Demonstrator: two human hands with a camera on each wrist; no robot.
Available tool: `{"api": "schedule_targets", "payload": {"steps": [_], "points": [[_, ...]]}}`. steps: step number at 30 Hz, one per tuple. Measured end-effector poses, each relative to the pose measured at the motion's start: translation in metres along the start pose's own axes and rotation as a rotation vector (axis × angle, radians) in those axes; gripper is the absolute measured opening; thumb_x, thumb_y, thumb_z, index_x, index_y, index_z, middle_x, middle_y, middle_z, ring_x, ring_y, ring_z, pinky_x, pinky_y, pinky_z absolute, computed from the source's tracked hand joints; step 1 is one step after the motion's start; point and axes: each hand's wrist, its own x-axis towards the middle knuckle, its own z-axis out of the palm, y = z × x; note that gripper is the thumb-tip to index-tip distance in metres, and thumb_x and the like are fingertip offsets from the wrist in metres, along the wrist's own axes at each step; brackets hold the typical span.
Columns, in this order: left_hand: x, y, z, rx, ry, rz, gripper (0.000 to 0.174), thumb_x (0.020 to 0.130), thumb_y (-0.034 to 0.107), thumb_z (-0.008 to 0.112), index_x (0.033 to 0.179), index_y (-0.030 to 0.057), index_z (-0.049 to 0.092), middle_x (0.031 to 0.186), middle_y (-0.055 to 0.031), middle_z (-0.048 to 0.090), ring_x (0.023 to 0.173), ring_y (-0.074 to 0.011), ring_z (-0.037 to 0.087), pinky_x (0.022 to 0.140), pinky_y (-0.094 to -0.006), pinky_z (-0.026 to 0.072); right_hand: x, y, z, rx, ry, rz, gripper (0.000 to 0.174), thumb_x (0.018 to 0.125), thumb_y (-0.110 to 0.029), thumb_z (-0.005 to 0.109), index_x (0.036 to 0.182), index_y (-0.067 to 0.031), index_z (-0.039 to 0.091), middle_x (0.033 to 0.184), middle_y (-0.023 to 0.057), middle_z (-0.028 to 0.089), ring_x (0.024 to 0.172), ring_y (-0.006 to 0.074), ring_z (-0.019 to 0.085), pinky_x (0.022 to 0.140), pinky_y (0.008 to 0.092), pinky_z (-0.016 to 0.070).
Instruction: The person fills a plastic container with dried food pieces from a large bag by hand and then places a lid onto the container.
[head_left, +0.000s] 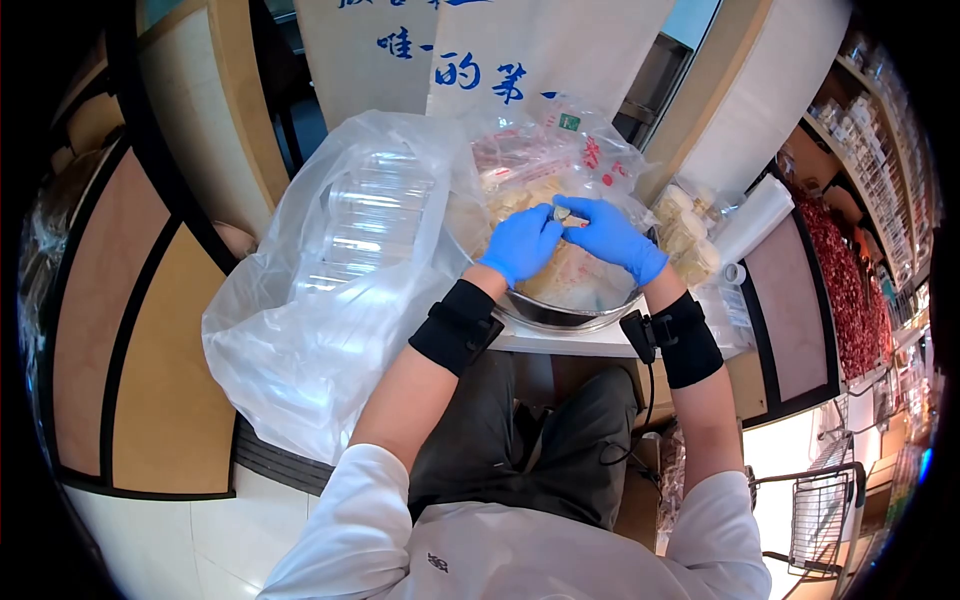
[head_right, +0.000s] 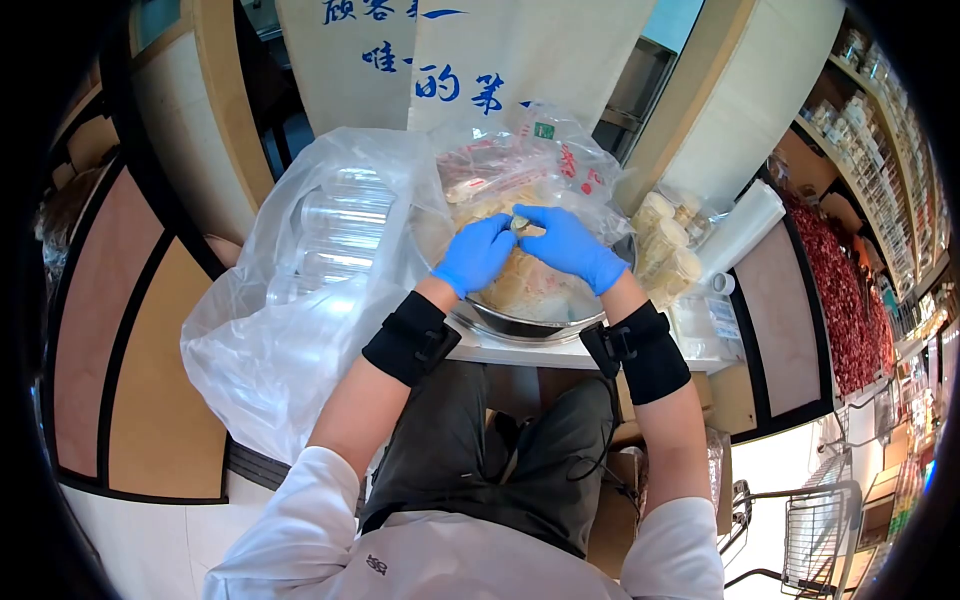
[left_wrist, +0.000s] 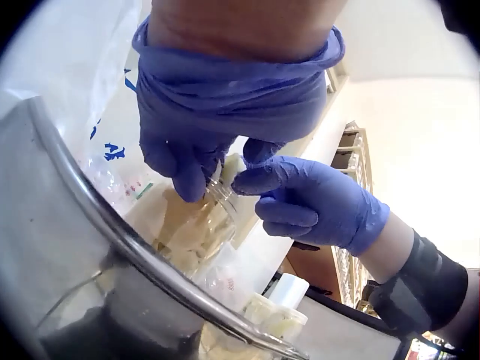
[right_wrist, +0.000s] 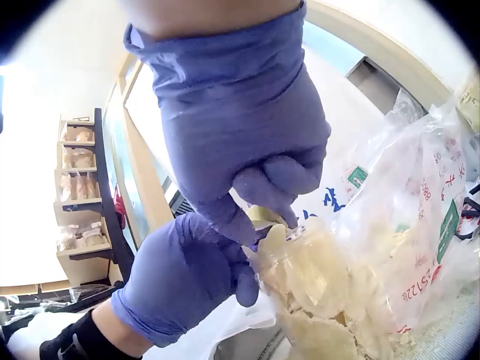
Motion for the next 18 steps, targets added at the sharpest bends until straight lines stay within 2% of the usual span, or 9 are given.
{"api": "schedule_targets", "payload": {"steps": [1, 2, 4, 5, 8, 10, 14, 16, 18], "points": [[0.001, 0.0, -0.003, -0.047, -0.065, -0.017, 0.027, 0.087, 0.024, 0.052, 0.099, 0.002, 0.059, 0.079, -0.0214, 0.062, 0.073, -0.037, 0.061, 0.067, -0.0436, 0.0479, 0.001, 0.001, 0.0, 0.005, 0.012, -0.017, 0.044, 0.084, -0.02, 0.064, 0.125, -0.0071, 0.058, 0.11, 0.0149, 0.065, 0.088, 0.0186, 0.062, 0.077, 0.031, 0.0506], [0.002, 0.0, -0.005, -0.093, -0.13, -0.035, 0.03, 0.084, 0.024, 0.055, 0.102, 0.0018, 0.059, 0.078, -0.0206, 0.062, 0.072, -0.0347, 0.062, 0.066, -0.0407, 0.0487, 0.0, 0.002, -0.002, 0.006, 0.013, -0.017, 0.044, 0.084, -0.02, 0.064, 0.125, -0.0071, 0.058, 0.11, 0.0149, 0.065, 0.088, 0.0186, 0.062, 0.077, 0.031, 0.0506], [0.001, 0.004, -0.009, -0.071, -0.149, -0.024, 0.032, 0.081, 0.026, 0.059, 0.102, 0.0021, 0.06, 0.077, -0.0191, 0.062, 0.071, -0.0319, 0.062, 0.066, -0.0385, 0.0491, 0.0, -0.011, -0.01, 0.077, -0.079, 0.159, 0.045, 0.084, -0.024, 0.066, 0.123, -0.0027, 0.058, 0.115, 0.017, 0.063, 0.099, 0.0233, 0.062, 0.088, 0.0321, 0.0477], [0.0, 0.006, -0.012, -0.051, -0.166, -0.014, 0.034, 0.078, 0.027, 0.063, 0.102, 0.0023, 0.06, 0.077, -0.0176, 0.062, 0.07, -0.0291, 0.062, 0.066, -0.0363, 0.0494, 0.001, -0.011, -0.009, 0.076, -0.08, 0.154, 0.045, 0.084, -0.024, 0.066, 0.123, -0.0027, 0.058, 0.115, 0.017, 0.063, 0.099, 0.0233, 0.062, 0.088, 0.0321, 0.0477], [-0.009, 0.017, -0.017, -0.125, -0.082, -0.026, 0.038, 0.073, 0.027, 0.071, 0.1, 0.0036, 0.06, 0.077, -0.0148, 0.063, 0.069, -0.0267, 0.062, 0.066, -0.0357, 0.0497, 0.0, -0.007, -0.006, 0.112, 0.043, 0.143, 0.038, 0.085, -0.023, 0.066, 0.116, -0.0026, 0.061, 0.105, 0.015, 0.065, 0.09, 0.0208, 0.062, 0.081, 0.0317, 0.0491], [-0.011, 0.012, -0.013, -0.117, -0.095, -0.02, 0.042, 0.072, 0.027, 0.074, 0.104, 0.0047, 0.058, 0.077, -0.0135, 0.062, 0.068, -0.0255, 0.062, 0.066, -0.0354, 0.0497, 0.0, -0.007, -0.004, 0.176, 0.122, 0.26, 0.033, 0.086, -0.023, 0.065, 0.112, -0.0034, 0.063, 0.097, 0.0117, 0.066, 0.082, 0.0185, 0.061, 0.074, 0.0304, 0.0491], [-0.017, 0.003, -0.002, -0.182, -0.051, 0.024, 0.057, 0.069, 0.024, 0.079, 0.115, 0.0076, 0.05, 0.08, -0.0116, 0.061, 0.067, -0.0241, 0.061, 0.065, -0.0347, 0.0497, -0.003, -0.007, -0.006, 0.24, 0.018, 0.307, 0.027, 0.084, -0.02, 0.067, 0.105, -0.0038, 0.066, 0.091, 0.0088, 0.065, 0.077, 0.0157, 0.06, 0.069, 0.0288, 0.0484], [-0.02, 0.003, 0.0, -0.197, -0.05, 0.026, 0.059, 0.069, 0.023, 0.08, 0.117, 0.0084, 0.048, 0.081, -0.011, 0.061, 0.067, -0.024, 0.06, 0.065, -0.0348, 0.0497, -0.002, 0.005, -0.005, 0.032, 0.128, -0.008, 0.022, 0.081, -0.017, 0.07, 0.098, -0.0045, 0.069, 0.088, 0.0075, 0.066, 0.071, 0.0133, 0.057, 0.066, 0.0276, 0.0479], [-0.023, 0.006, -0.001, -0.21, -0.048, 0.029, 0.062, 0.069, 0.023, 0.08, 0.119, 0.0092, 0.046, 0.082, -0.0103, 0.061, 0.067, -0.024, 0.06, 0.065, -0.0349, 0.0497, -0.003, 0.007, -0.009, 0.054, 0.047, 0.032, 0.021, 0.08, -0.017, 0.071, 0.097, -0.0048, 0.07, 0.086, 0.0077, 0.066, 0.072, 0.0128, 0.057, 0.066, 0.0276, 0.048]]}}
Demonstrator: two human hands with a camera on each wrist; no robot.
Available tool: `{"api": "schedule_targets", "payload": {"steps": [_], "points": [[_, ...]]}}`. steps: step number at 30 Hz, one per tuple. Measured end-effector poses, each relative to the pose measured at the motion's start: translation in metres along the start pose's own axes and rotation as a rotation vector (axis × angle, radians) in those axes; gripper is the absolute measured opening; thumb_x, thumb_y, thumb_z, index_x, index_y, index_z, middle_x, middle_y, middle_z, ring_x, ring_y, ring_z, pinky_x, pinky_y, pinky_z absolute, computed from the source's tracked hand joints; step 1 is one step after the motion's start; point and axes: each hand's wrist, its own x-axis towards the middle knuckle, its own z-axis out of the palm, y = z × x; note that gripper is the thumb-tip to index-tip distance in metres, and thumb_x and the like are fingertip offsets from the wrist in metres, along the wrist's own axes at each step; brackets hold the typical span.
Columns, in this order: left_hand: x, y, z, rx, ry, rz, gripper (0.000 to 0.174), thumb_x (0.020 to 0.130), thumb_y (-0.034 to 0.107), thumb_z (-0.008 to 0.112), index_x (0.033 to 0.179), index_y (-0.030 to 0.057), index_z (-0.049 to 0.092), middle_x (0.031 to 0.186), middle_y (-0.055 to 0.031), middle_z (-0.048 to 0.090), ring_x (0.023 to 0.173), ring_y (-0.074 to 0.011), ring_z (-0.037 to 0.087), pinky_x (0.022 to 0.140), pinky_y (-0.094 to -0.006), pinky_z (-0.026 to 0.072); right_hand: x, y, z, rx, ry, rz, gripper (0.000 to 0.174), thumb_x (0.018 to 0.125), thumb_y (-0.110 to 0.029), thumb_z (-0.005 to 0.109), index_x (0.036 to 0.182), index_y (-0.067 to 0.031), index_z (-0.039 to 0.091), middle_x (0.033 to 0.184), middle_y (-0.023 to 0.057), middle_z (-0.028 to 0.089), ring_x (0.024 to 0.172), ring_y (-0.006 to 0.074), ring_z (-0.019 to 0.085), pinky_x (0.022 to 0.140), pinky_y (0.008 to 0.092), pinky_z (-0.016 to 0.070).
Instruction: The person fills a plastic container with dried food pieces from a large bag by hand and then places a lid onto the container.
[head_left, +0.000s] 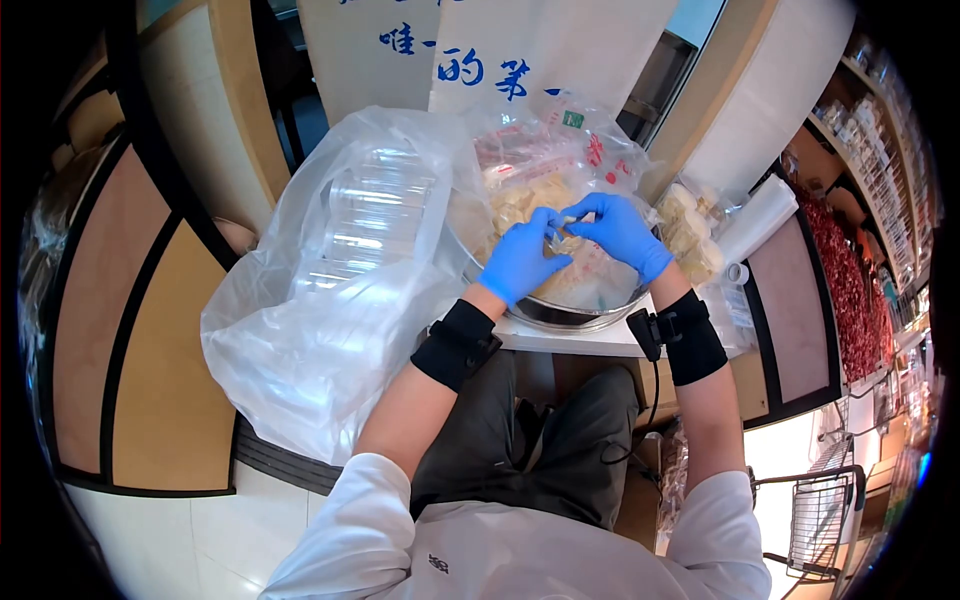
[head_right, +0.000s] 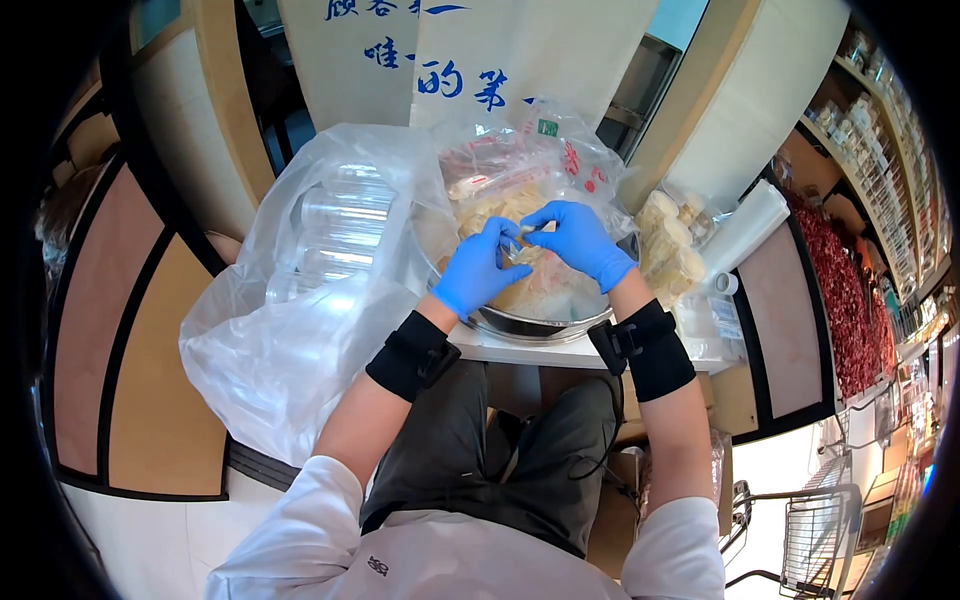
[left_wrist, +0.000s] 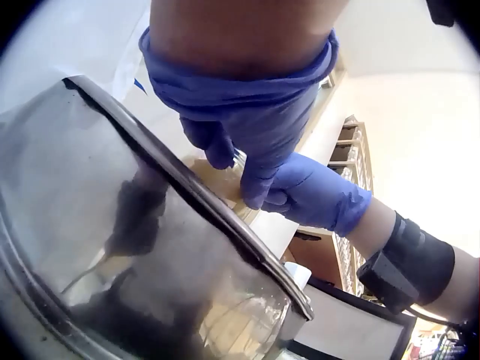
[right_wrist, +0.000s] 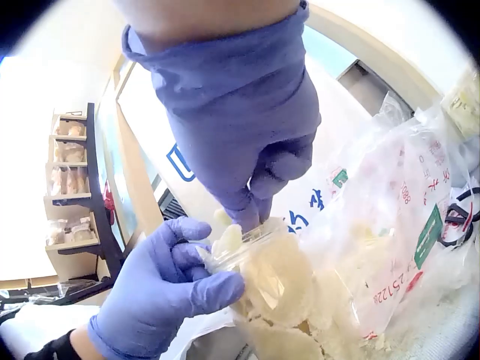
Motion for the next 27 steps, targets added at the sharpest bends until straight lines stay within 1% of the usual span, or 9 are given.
{"api": "schedule_targets", "payload": {"steps": [3, 5, 7, 8, 11, 13, 16, 21, 27], "points": [[-0.004, 0.007, -0.001, 0.068, -0.021, -0.053, 0.066, 0.069, 0.021, 0.081, 0.122, 0.0094, 0.045, 0.088, -0.0094, 0.06, 0.071, -0.0232, 0.06, 0.067, -0.0344, 0.0498, -0.001, -0.011, -0.007, 0.02, -0.131, 0.094, 0.022, 0.078, -0.016, 0.072, 0.097, -0.005, 0.071, 0.083, 0.0082, 0.067, 0.07, 0.0127, 0.058, 0.067, 0.0279, 0.0486], [-0.007, 0.001, 0.004, 0.055, 0.075, 0.013, 0.072, 0.068, 0.025, 0.081, 0.127, 0.008, 0.043, 0.096, -0.0109, 0.059, 0.081, -0.0248, 0.06, 0.076, -0.0351, 0.0497, -0.002, -0.014, -0.009, 0.021, -0.18, 0.15, 0.024, 0.078, -0.017, 0.072, 0.1, -0.005, 0.071, 0.082, 0.0085, 0.067, 0.069, 0.0132, 0.058, 0.067, 0.0281, 0.0492], [-0.006, 0.0, 0.007, 0.139, 0.172, 0.061, 0.075, 0.067, 0.028, 0.082, 0.127, 0.0071, 0.043, 0.101, -0.0118, 0.058, 0.088, -0.0257, 0.059, 0.081, -0.0357, 0.0485, -0.002, -0.014, -0.01, 0.06, -0.253, 0.162, 0.021, 0.082, -0.018, 0.07, 0.098, -0.0036, 0.07, 0.07, 0.0033, 0.062, 0.056, 0.0069, 0.051, 0.052, 0.0235, 0.0446], [-0.006, 0.0, 0.008, 0.223, 0.27, 0.111, 0.078, 0.066, 0.03, 0.083, 0.128, 0.0062, 0.043, 0.106, -0.0127, 0.057, 0.095, -0.0266, 0.058, 0.087, -0.0364, 0.0473, -0.001, -0.014, -0.011, 0.06, -0.253, 0.165, 0.021, 0.082, -0.018, 0.07, 0.098, -0.0036, 0.07, 0.07, 0.0033, 0.062, 0.056, 0.0069, 0.051, 0.052, 0.0235, 0.0446], [-0.006, -0.001, 0.007, 0.172, 0.122, 0.01, 0.079, 0.064, 0.032, 0.083, 0.127, 0.0056, 0.044, 0.112, -0.0133, 0.055, 0.103, -0.0283, 0.055, 0.093, -0.0382, 0.0448, 0.002, -0.018, -0.013, 0.009, -0.318, 0.182, 0.024, 0.081, -0.018, 0.071, 0.099, -0.0028, 0.07, 0.071, 0.0044, 0.063, 0.058, 0.0069, 0.053, 0.053, 0.0235, 0.0458], [-0.005, -0.008, 0.009, 0.118, 0.08, -0.02, 0.077, 0.063, 0.031, 0.083, 0.125, 0.0067, 0.045, 0.112, -0.0143, 0.054, 0.106, -0.0307, 0.054, 0.093, -0.0396, 0.0439, 0.004, -0.019, -0.014, -0.09, -0.172, 0.204, 0.028, 0.077, -0.019, 0.072, 0.098, -0.001, 0.069, 0.08, 0.0116, 0.067, 0.068, 0.0184, 0.063, 0.067, 0.0301, 0.0512], [-0.005, -0.01, 0.009, 0.061, 0.037, -0.036, 0.074, 0.062, 0.029, 0.083, 0.123, 0.0074, 0.046, 0.111, -0.0151, 0.054, 0.107, -0.0331, 0.053, 0.094, -0.0406, 0.0429, 0.007, -0.016, -0.012, -0.182, -0.176, 0.066, 0.025, 0.074, -0.018, 0.073, 0.093, -0.0016, 0.069, 0.078, 0.0127, 0.067, 0.071, 0.0207, 0.064, 0.069, 0.0308, 0.0511], [-0.013, -0.001, 0.008, 0.086, 0.1, 0.066, 0.077, 0.06, 0.026, 0.083, 0.124, 0.0064, 0.046, 0.11, -0.0149, 0.054, 0.103, -0.0331, 0.053, 0.093, -0.0397, 0.0426, -0.001, -0.03, -0.014, -0.234, -0.282, 0.015, 0.022, 0.071, -0.018, 0.072, 0.089, -0.0061, 0.069, 0.079, 0.0112, 0.067, 0.073, 0.0229, 0.064, 0.071, 0.0321, 0.0506], [-0.012, -0.004, 0.008, 0.142, 0.071, 0.089, 0.09, 0.058, 0.026, 0.085, 0.133, 0.0064, 0.041, 0.111, -0.0148, 0.054, 0.104, -0.0313, 0.054, 0.094, -0.0378, 0.0436, -0.022, -0.037, -0.003, -0.352, -0.329, -0.122, 0.019, 0.074, -0.02, 0.071, 0.09, -0.0099, 0.07, 0.081, 0.0109, 0.067, 0.075, 0.0273, 0.064, 0.07, 0.0335, 0.0498]]}}
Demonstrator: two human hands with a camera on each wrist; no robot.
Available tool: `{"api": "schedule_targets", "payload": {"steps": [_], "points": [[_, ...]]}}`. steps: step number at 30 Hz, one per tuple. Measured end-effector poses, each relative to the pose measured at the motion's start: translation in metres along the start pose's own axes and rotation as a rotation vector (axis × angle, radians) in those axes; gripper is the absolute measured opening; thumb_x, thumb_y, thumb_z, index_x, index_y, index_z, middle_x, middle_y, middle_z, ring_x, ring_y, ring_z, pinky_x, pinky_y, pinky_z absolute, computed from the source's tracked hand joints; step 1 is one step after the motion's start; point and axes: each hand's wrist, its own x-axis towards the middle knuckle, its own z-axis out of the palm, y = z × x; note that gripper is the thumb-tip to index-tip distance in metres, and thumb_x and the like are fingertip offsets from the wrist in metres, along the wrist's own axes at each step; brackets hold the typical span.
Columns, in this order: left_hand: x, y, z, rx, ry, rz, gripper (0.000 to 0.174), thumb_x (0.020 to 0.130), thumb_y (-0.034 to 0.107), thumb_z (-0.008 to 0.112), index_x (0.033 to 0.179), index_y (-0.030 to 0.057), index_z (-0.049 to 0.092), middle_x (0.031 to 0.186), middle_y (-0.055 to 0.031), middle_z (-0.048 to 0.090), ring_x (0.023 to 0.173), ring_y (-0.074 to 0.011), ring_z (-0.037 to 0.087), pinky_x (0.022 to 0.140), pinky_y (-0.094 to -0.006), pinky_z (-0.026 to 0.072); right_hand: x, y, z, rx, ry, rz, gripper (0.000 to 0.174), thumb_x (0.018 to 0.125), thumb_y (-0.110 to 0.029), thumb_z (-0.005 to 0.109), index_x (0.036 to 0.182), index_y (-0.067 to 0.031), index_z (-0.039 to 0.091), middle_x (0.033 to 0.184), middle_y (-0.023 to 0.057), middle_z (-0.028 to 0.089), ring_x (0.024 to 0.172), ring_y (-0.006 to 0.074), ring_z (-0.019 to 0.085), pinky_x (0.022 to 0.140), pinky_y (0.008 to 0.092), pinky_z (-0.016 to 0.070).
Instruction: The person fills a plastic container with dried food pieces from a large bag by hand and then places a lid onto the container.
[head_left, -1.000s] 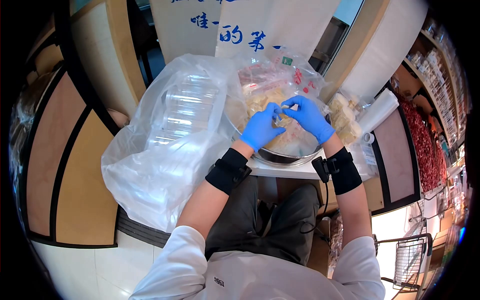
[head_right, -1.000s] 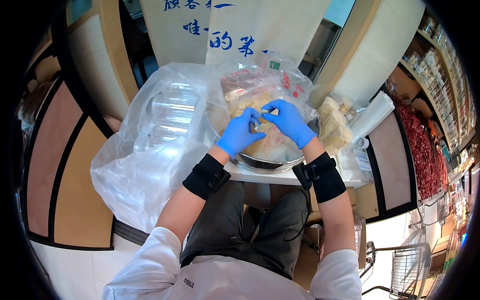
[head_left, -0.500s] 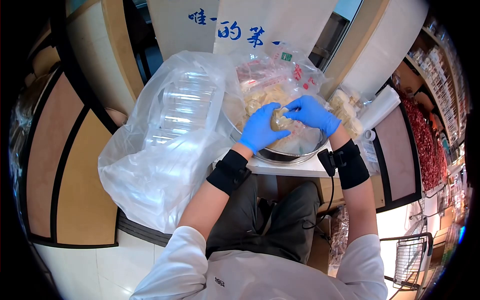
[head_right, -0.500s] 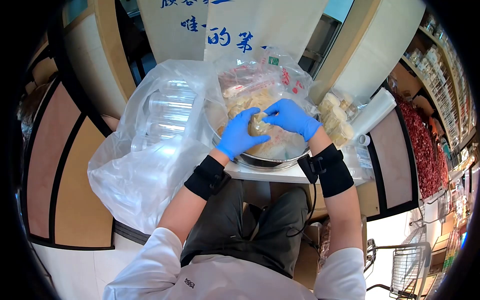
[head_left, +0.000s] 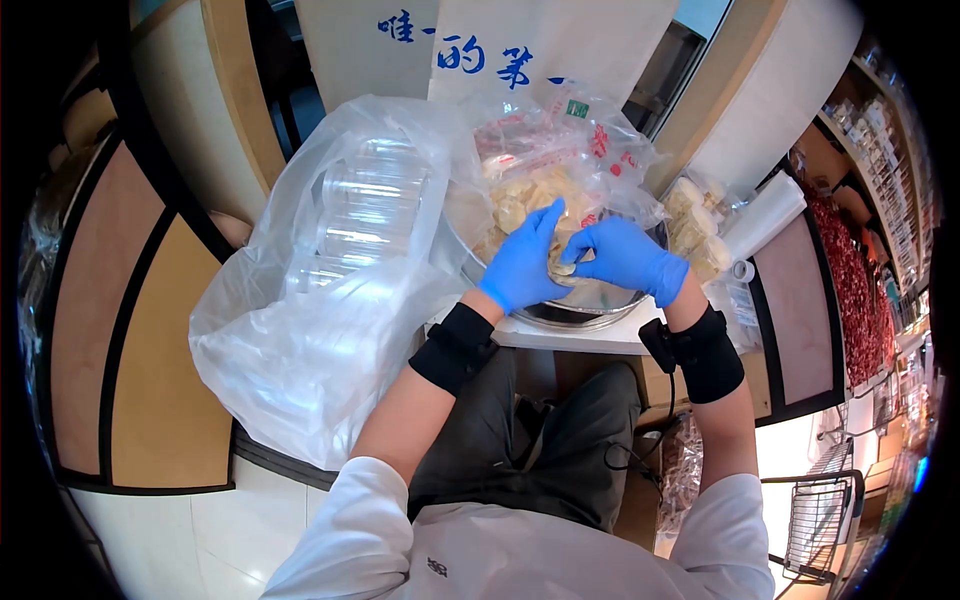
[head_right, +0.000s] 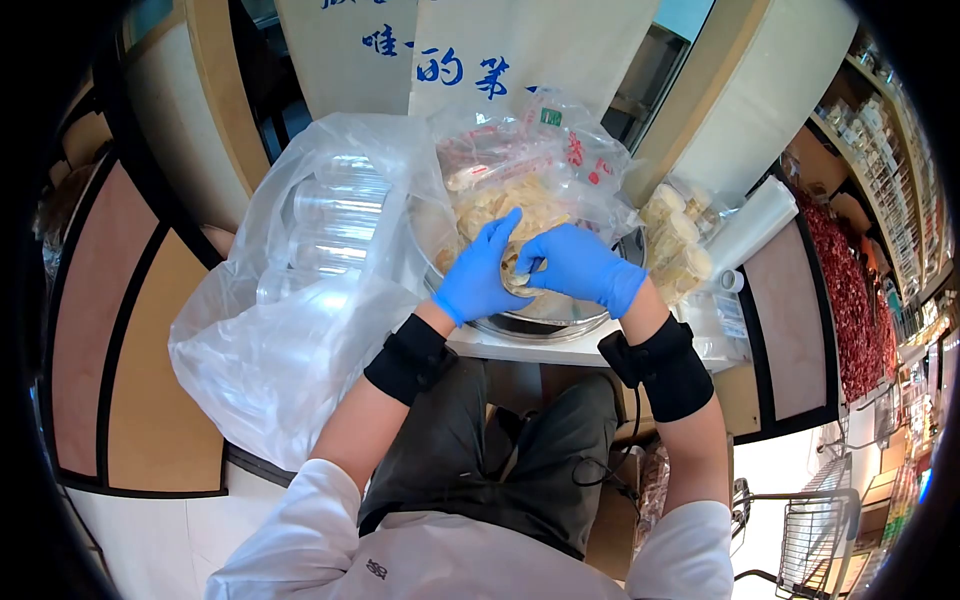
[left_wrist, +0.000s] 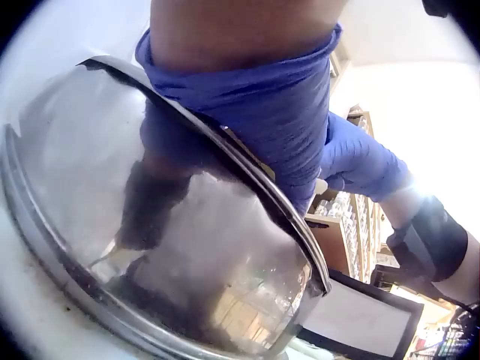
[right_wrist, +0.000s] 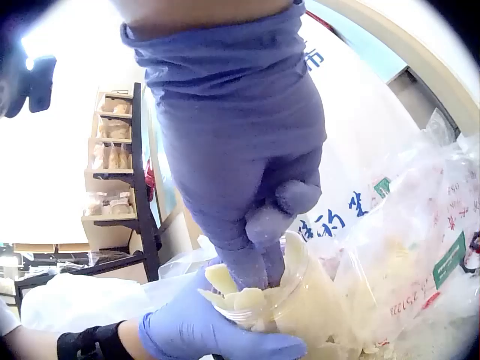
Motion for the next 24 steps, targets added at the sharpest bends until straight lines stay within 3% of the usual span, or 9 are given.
{"api": "schedule_targets", "payload": {"steps": [2, 5, 7, 10, 17, 19, 24], "points": [[-0.001, -0.011, 0.003, -0.035, -0.186, -0.019, 0.086, 0.057, 0.026, 0.084, 0.131, 0.0083, 0.044, 0.113, -0.0163, 0.056, 0.104, -0.0324, 0.056, 0.093, -0.0384, 0.0454, -0.005, -0.001, 0.004, 0.048, 0.013, -0.022, 0.019, 0.076, -0.02, 0.071, 0.091, -0.009, 0.07, 0.08, 0.0127, 0.066, 0.073, 0.0286, 0.063, 0.068, 0.033, 0.0495], [-0.001, -0.007, -0.002, -0.106, -0.193, -0.117, 0.081, 0.058, 0.028, 0.082, 0.129, 0.0107, 0.046, 0.115, -0.0169, 0.057, 0.104, -0.0328, 0.058, 0.091, -0.0391, 0.0469, -0.011, -0.005, 0.005, -0.022, 0.146, 0.046, 0.019, 0.076, -0.022, 0.071, 0.091, -0.0097, 0.071, 0.086, 0.0096, 0.066, 0.071, 0.0264, 0.063, 0.068, 0.0321, 0.0493], [-0.001, -0.005, -0.003, -0.081, -0.177, -0.127, 0.08, 0.059, 0.029, 0.082, 0.129, 0.0115, 0.046, 0.116, -0.0166, 0.057, 0.104, -0.0325, 0.058, 0.091, -0.039, 0.0471, -0.015, -0.005, 0.007, -0.027, 0.29, 0.066, 0.016, 0.078, -0.025, 0.069, 0.089, -0.0138, 0.07, 0.088, 0.004, 0.065, 0.082, 0.0249, 0.063, 0.072, 0.0349, 0.0492], [-0.001, -0.002, -0.003, -0.051, -0.156, -0.146, 0.079, 0.06, 0.031, 0.081, 0.128, 0.0116, 0.047, 0.116, -0.0165, 0.057, 0.105, -0.0321, 0.058, 0.091, -0.0387, 0.0473, -0.016, -0.005, 0.01, 0.022, 0.325, 0.132, 0.016, 0.077, -0.026, 0.069, 0.088, -0.0144, 0.069, 0.089, 0.003, 0.062, 0.083, 0.0253, 0.062, 0.072, 0.0354, 0.0491], [0.0, 0.005, -0.007, -0.048, -0.188, -0.195, 0.08, 0.061, 0.033, 0.081, 0.129, 0.0094, 0.047, 0.118, -0.0159, 0.057, 0.105, -0.0315, 0.058, 0.091, -0.038, 0.0471, -0.007, -0.004, 0.024, -0.059, 0.356, 0.03, 0.014, 0.077, -0.025, 0.068, 0.085, -0.0139, 0.068, 0.087, 0.0038, 0.062, 0.081, 0.0255, 0.062, 0.071, 0.0352, 0.0495], [0.0, 0.0, -0.004, -0.03, -0.163, -0.188, 0.08, 0.061, 0.034, 0.081, 0.129, 0.0097, 0.046, 0.119, -0.0157, 0.057, 0.106, -0.0316, 0.058, 0.091, -0.0379, 0.0469, -0.008, -0.011, 0.023, -0.181, 0.452, 0.149, 0.014, 0.076, -0.025, 0.067, 0.083, -0.0127, 0.066, 0.086, 0.0045, 0.062, 0.077, 0.0253, 0.063, 0.068, 0.0359, 0.05], [0.001, 0.002, -0.003, 0.028, -0.132, -0.212, 0.082, 0.06, 0.036, 0.081, 0.13, 0.0104, 0.046, 0.12, -0.0163, 0.056, 0.107, -0.0316, 0.057, 0.092, -0.0377, 0.0465, -0.008, -0.01, 0.022, -0.103, 0.571, 0.253, 0.016, 0.074, -0.026, 0.068, 0.081, -0.0118, 0.066, 0.083, 0.0054, 0.062, 0.071, 0.0257, 0.064, 0.065, 0.0368, 0.0504]]}}
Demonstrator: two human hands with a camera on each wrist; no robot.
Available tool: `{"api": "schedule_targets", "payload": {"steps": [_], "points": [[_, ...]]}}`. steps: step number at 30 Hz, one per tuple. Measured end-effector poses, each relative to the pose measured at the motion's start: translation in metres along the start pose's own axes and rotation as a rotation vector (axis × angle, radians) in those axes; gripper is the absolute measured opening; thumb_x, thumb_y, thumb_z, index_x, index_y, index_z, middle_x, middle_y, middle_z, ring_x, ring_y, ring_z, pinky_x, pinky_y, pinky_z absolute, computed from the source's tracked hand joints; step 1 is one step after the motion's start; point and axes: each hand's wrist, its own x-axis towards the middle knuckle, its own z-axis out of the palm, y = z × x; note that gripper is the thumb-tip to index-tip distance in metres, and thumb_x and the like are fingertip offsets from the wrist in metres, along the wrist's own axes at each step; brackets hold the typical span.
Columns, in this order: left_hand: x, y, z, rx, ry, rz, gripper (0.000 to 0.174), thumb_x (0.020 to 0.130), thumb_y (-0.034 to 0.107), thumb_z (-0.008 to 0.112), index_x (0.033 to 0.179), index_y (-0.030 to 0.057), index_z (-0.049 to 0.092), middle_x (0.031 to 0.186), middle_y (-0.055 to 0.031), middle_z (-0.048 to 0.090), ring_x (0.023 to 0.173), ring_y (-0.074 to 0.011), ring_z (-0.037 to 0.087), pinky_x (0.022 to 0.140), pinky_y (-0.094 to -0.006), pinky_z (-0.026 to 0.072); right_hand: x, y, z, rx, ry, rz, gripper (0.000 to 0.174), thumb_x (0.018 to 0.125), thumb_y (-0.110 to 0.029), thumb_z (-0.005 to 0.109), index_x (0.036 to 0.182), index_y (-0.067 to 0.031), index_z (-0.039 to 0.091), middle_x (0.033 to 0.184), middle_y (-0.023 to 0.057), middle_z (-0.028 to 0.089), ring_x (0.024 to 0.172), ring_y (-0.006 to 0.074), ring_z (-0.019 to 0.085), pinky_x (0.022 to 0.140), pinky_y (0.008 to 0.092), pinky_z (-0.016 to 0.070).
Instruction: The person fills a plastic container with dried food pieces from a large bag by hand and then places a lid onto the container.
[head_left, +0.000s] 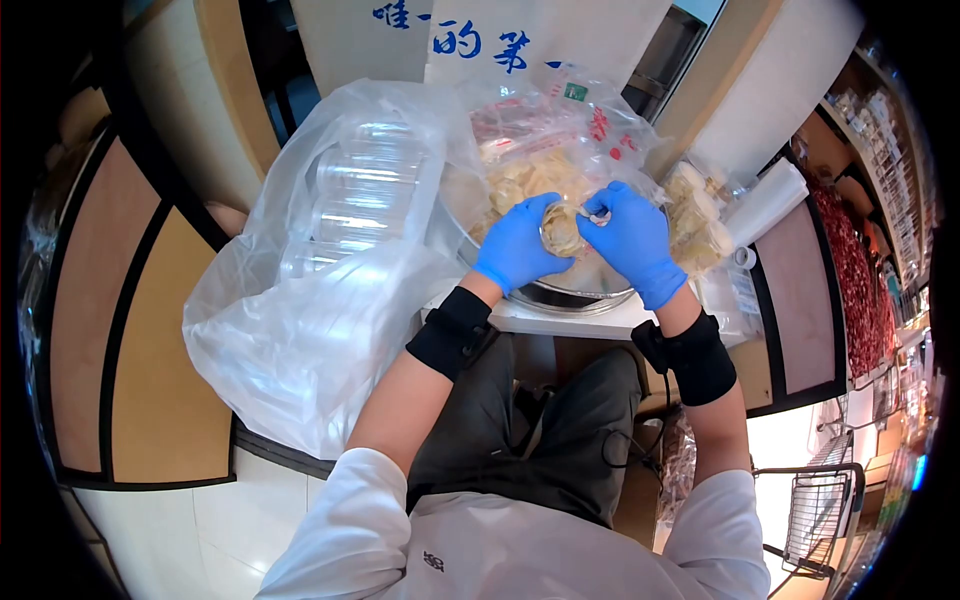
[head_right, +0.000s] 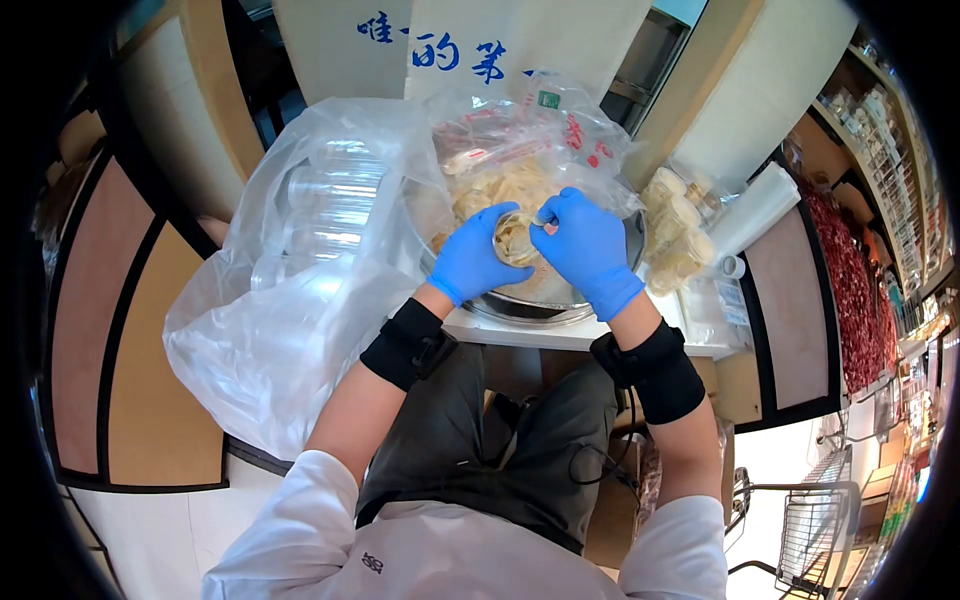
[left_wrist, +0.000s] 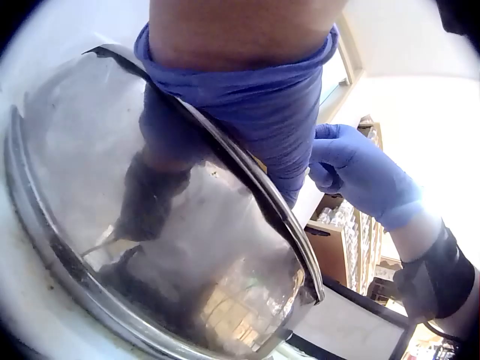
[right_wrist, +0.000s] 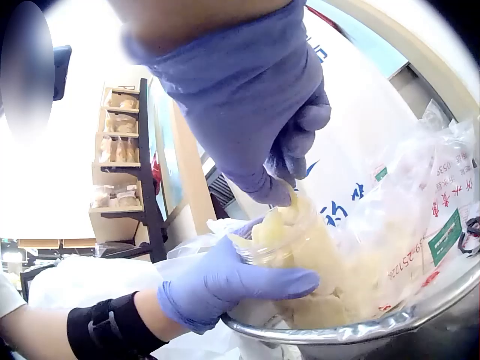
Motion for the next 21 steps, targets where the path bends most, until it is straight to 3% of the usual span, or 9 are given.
{"api": "schedule_targets", "payload": {"steps": [5, 7, 11, 17, 19, 21], "points": [[0.001, 0.001, 0.0, 0.001, -0.016, 0.007, 0.082, 0.061, 0.038, 0.081, 0.129, 0.0109, 0.046, 0.12, -0.0177, 0.056, 0.108, -0.0319, 0.056, 0.093, -0.0385, 0.0459, 0.001, 0.006, 0.005, 0.156, -0.043, -0.015, 0.017, 0.074, -0.027, 0.068, 0.079, -0.0112, 0.066, 0.082, 0.0075, 0.064, 0.073, 0.0266, 0.064, 0.067, 0.0368, 0.0507], [0.001, -0.001, 0.001, -0.002, -0.024, 0.005, 0.082, 0.061, 0.038, 0.081, 0.13, 0.0109, 0.046, 0.119, -0.0175, 0.056, 0.108, -0.032, 0.057, 0.092, -0.0384, 0.046, 0.003, 0.006, 0.005, 0.065, -0.176, -0.079, 0.018, 0.074, -0.027, 0.068, 0.08, -0.0108, 0.066, 0.084, 0.0088, 0.066, 0.077, 0.0274, 0.064, 0.069, 0.0372, 0.0507], [0.002, 0.002, -0.001, 0.03, -0.03, -0.029, 0.082, 0.06, 0.039, 0.081, 0.129, 0.0107, 0.047, 0.118, -0.0169, 0.057, 0.107, -0.0316, 0.058, 0.091, -0.0378, 0.0466, 0.007, 0.0, 0.003, -0.048, -0.139, 0.043, 0.017, 0.074, -0.027, 0.067, 0.081, -0.0107, 0.066, 0.084, 0.0091, 0.065, 0.08, 0.0272, 0.064, 0.07, 0.0377, 0.0504], [0.002, 0.007, -0.004, -0.009, -0.047, -0.084, 0.083, 0.059, 0.041, 0.081, 0.129, 0.01, 0.047, 0.118, -0.0154, 0.059, 0.106, -0.0306, 0.059, 0.091, -0.0372, 0.0471, 0.005, 0.006, 0.007, -0.105, -0.023, -0.047, 0.015, 0.075, -0.024, 0.067, 0.083, -0.0116, 0.065, 0.081, 0.0083, 0.064, 0.076, 0.0269, 0.064, 0.068, 0.0377, 0.0503], [0.001, 0.006, -0.003, -0.036, -0.041, -0.069, 0.082, 0.059, 0.04, 0.08, 0.128, 0.0095, 0.047, 0.117, -0.0166, 0.058, 0.106, -0.0319, 0.058, 0.091, -0.0379, 0.0469, 0.008, 0.01, 0.006, 0.057, -0.144, -0.176, 0.012, 0.075, -0.021, 0.067, 0.083, -0.0117, 0.065, 0.081, 0.0076, 0.064, 0.075, 0.0267, 0.064, 0.066, 0.0361, 0.0503], [0.001, 0.005, -0.004, -0.061, -0.034, -0.054, 0.082, 0.059, 0.039, 0.079, 0.128, 0.0089, 0.047, 0.117, -0.0177, 0.058, 0.106, -0.0331, 0.058, 0.09, -0.0386, 0.0467, 0.011, 0.013, 0.001, 0.041, -0.178, -0.207, 0.011, 0.075, -0.02, 0.067, 0.082, -0.0116, 0.065, 0.08, 0.0073, 0.064, 0.074, 0.0266, 0.063, 0.066, 0.0352, 0.0501]]}}
